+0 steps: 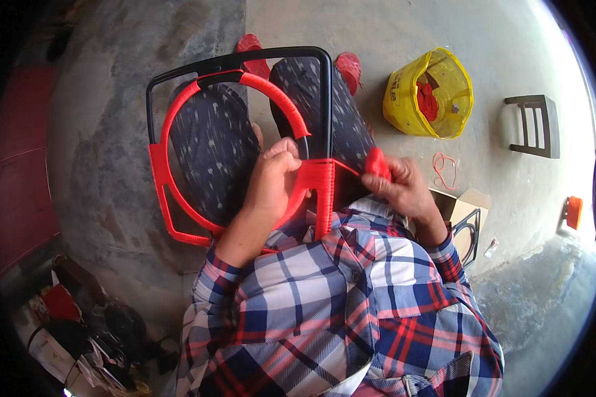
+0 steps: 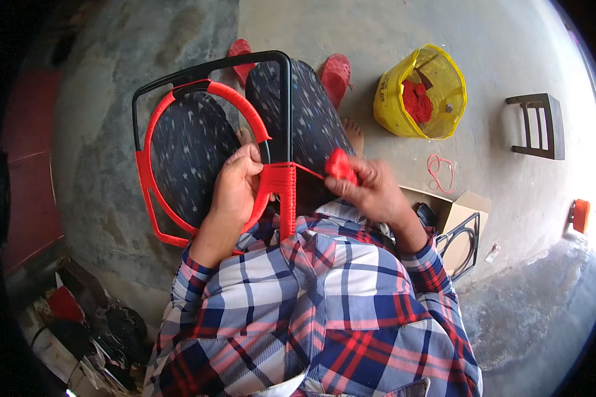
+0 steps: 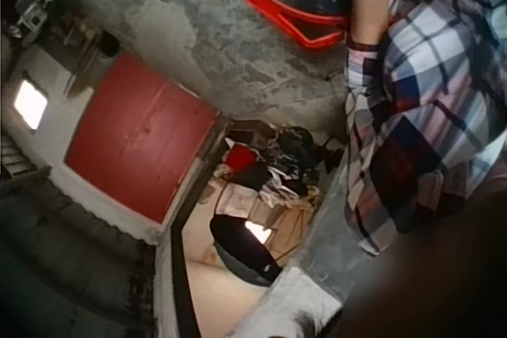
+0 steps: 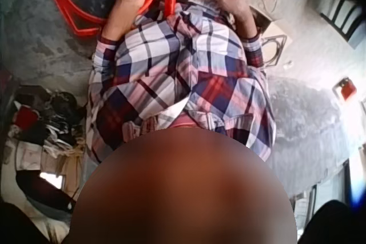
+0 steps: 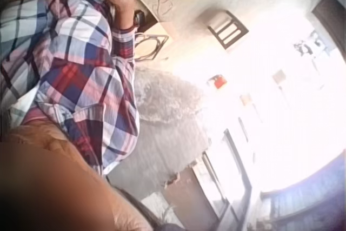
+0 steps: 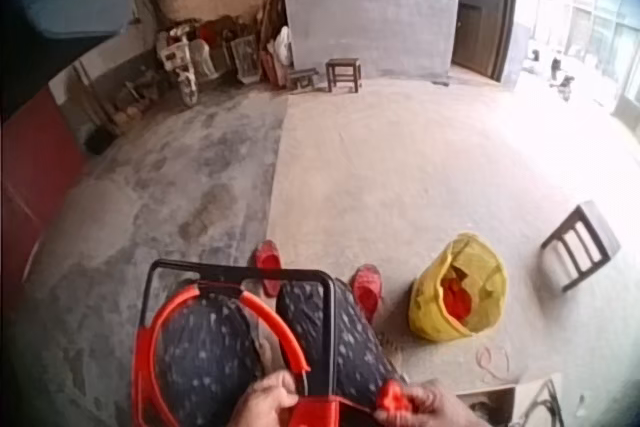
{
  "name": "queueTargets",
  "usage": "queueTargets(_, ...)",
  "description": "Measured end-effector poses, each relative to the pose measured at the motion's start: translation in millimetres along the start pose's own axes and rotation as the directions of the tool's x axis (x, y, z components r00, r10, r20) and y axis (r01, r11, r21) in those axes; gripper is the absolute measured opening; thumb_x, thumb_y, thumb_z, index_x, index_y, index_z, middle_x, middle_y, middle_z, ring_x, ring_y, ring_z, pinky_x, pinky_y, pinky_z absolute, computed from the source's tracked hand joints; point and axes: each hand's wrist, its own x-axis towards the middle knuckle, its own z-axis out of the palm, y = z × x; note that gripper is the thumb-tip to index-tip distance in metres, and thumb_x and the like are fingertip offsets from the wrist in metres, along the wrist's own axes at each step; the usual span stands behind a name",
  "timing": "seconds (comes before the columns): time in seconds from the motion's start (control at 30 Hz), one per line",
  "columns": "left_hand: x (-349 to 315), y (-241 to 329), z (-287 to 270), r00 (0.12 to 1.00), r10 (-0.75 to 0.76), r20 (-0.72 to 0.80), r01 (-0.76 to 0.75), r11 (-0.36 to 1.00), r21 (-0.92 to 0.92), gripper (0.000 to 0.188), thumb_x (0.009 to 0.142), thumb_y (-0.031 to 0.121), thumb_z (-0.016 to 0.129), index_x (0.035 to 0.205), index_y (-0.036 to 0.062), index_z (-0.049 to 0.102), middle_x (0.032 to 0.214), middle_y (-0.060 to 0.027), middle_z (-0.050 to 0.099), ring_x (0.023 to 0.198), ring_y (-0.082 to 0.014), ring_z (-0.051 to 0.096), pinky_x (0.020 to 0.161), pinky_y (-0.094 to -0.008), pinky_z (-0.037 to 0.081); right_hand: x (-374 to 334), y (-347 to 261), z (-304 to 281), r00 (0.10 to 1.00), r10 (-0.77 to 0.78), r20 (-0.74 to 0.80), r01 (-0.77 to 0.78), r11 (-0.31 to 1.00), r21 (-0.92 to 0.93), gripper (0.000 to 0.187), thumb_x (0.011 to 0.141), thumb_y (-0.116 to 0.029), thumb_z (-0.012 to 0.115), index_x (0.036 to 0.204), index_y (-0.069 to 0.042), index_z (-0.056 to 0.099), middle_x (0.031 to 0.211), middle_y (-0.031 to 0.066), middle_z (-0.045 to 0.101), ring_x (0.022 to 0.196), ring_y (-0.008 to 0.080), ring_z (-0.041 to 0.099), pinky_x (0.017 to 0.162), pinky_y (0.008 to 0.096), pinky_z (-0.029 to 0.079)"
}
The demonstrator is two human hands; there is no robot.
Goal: The recorder wraps a red plastic rope around a black chair frame as part of furniture assembly.
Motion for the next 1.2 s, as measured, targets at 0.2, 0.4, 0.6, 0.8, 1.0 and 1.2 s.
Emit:
queueTargets(0.2,-8.4,-0.8,6.0,0.993,-0.007,0.118,0.025,0.987,-0.156,0.012,0.080,0.009,0.046,0.091,0.0053,0.052,0.084,-0.0086,0.060,0.066,-0.0168,0.056,0.059,-0.0307,0.049,-22.4,1.0,4.5,0.993,-0.111,0.030,0.110,0.994,0.027,0.018,0.089,-0.021,0.066,0.090,-0.004,0.060,0.063,-0.0024,0.053,0.054,0.0076,0.045,0.052,0.0231,0.036)
queueTargets(0.4,5.9,5.6,-3.5,0.992,0.014,0.123,0.004,0.990,-0.141,0.040,0.076,0.015,0.043,0.112,-0.0006,0.053,0.088,-0.0123,0.065,0.073,-0.0208,0.064,0.055,-0.0292,0.050,-12.7,-41.3,2.2,0.968,0.245,-0.054,-0.205,0.898,0.390,0.031,0.093,-0.024,0.061,0.115,-0.003,0.058,0.063,-0.0025,0.053,0.054,0.0046,0.045,0.050,0.0191,0.035)
queueTargets(0.6,-0.1,4.0,4.6,0.998,-0.033,0.057,0.037,0.997,-0.069,0.039,0.076,0.015,0.042,0.110,-0.0004,0.054,0.087,-0.0113,0.065,0.069,-0.0193,0.062,0.052,-0.0280,0.048,15.3,-32.9,40.1,0.966,0.260,-0.001,-0.215,0.801,0.558,0.024,0.090,-0.027,0.064,0.100,-0.006,0.058,0.070,-0.0026,0.056,0.060,0.0032,0.050,0.053,0.0183,0.040)
queueTargets(0.8,-7.1,11.4,9.8,0.990,-0.123,0.062,0.114,0.984,0.135,0.036,0.076,0.015,0.042,0.107,0.0011,0.054,0.082,-0.0094,0.064,0.060,-0.0160,0.059,0.051,-0.0259,0.046,23.2,-16.8,55.6,0.971,0.237,-0.006,-0.160,0.674,0.721,0.016,0.088,-0.020,0.066,0.094,-0.007,0.058,0.070,-0.0032,0.058,0.055,0.0038,0.051,0.050,0.0180,0.043)
queueTargets(1.0,-0.5,-5.9,10.7,0.986,-0.167,0.001,0.166,0.977,0.131,0.029,0.074,0.012,0.042,0.099,0.0022,0.054,0.078,-0.0097,0.063,0.052,-0.0160,0.055,0.048,-0.0265,0.046,14.2,-7.7,57.6,0.971,0.239,-0.025,-0.146,0.667,0.731,0.014,0.089,-0.016,0.066,0.094,-0.007,0.058,0.070,-0.0032,0.058,0.055,0.0037,0.050,0.051,0.0186,0.043)
queueTargets(1.2,1.2,-18.5,9.5,0.988,-0.155,-0.005,0.154,0.976,0.156,0.036,0.073,0.011,0.041,0.105,-0.0010,0.054,0.079,-0.0116,0.064,0.051,-0.0156,0.054,0.046,-0.0267,0.047,3.8,-1.1,51.5,0.959,0.282,0.027,-0.238,0.751,0.615,0.010,0.089,-0.014,0.066,0.089,-0.007,0.058,0.066,-0.0041,0.054,0.053,0.0037,0.048,0.049,0.0189,0.038)
